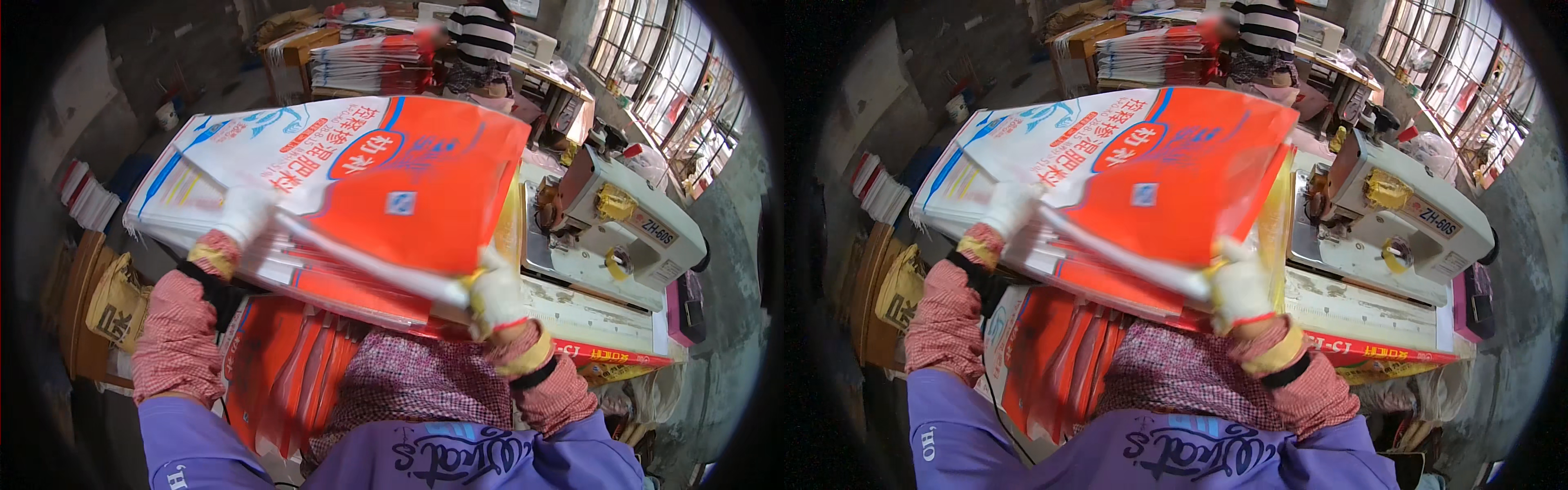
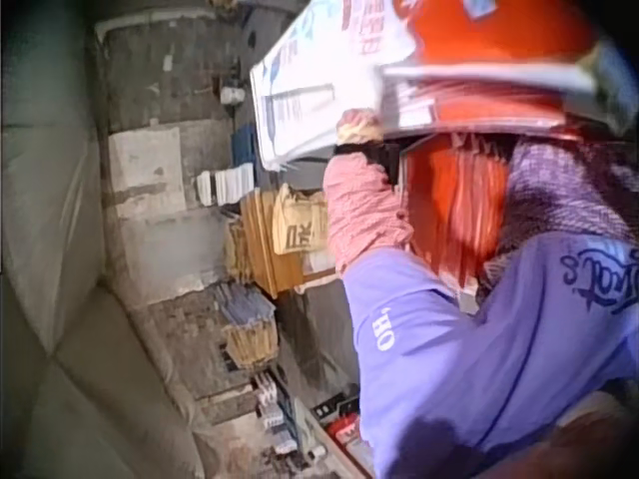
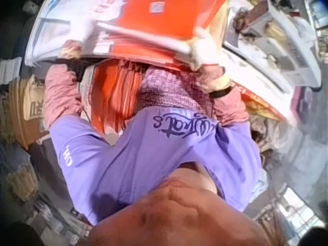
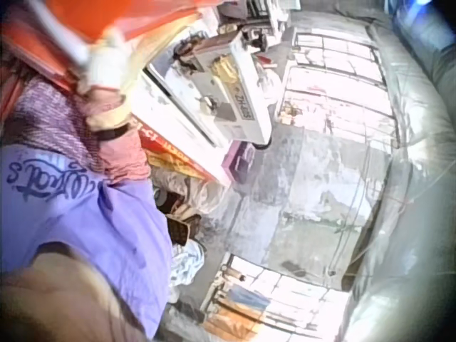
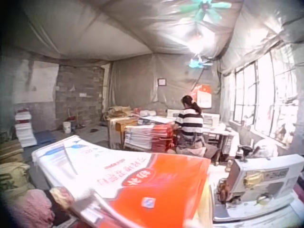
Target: Folding and stacking large industrial plastic/woven bags after production.
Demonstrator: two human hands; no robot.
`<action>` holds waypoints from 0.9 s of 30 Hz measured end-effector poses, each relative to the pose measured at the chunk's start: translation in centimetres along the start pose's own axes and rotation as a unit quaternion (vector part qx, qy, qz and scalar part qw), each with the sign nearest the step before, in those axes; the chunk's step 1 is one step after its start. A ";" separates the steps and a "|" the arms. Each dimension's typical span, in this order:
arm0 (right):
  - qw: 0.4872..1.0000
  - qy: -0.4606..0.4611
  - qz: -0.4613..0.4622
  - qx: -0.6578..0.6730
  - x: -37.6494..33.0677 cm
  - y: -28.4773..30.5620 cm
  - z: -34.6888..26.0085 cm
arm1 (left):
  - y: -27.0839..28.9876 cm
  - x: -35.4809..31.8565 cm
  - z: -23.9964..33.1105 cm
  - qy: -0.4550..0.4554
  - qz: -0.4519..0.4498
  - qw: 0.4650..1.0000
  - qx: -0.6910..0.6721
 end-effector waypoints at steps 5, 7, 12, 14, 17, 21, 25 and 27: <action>0.833 0.087 -0.536 -0.108 -11.7 -10.6 -3.8 | -8.9 -9.4 -10.6 0.259 0.055 0.875 -0.406; 0.734 0.163 -0.650 -0.109 -10.7 -10.3 -7.1 | -8.3 -13.6 -9.5 0.340 0.026 0.682 -0.646; 0.833 0.349 -0.185 -0.388 0.7 -4.9 -13.6 | -1.9 -20.9 0.7 0.309 0.023 0.502 -0.808; 0.750 0.155 -0.202 -0.610 4.8 -4.0 -9.9 | -0.1 -22.5 4.3 0.314 0.061 0.478 -0.818; 0.820 0.087 -0.227 -0.519 6.6 -1.0 -5.1 | -0.8 -25.7 8.5 0.389 0.047 0.400 -0.828; 0.822 0.161 -0.223 -0.499 6.1 0.7 -1.3 | -1.6 -27.2 11.8 0.372 -0.030 0.327 -0.868; 0.824 0.177 -0.164 -0.512 3.5 0.3 -0.4 | -1.8 -27.7 11.8 0.346 -0.015 0.303 -0.888; 0.815 0.226 -0.141 -0.514 2.4 2.5 0.7 | -2.0 -27.8 12.0 0.353 -0.028 0.316 -0.880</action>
Point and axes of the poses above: each hand's wrist, its own x-axis towards the middle knuckle, its own y-axis out of the back of the hand, z = x × y, the point moved 6 cm from there along x, towards the middle knuckle, and after that the axes turned 11 degrees about x, right-handed, at the moved point
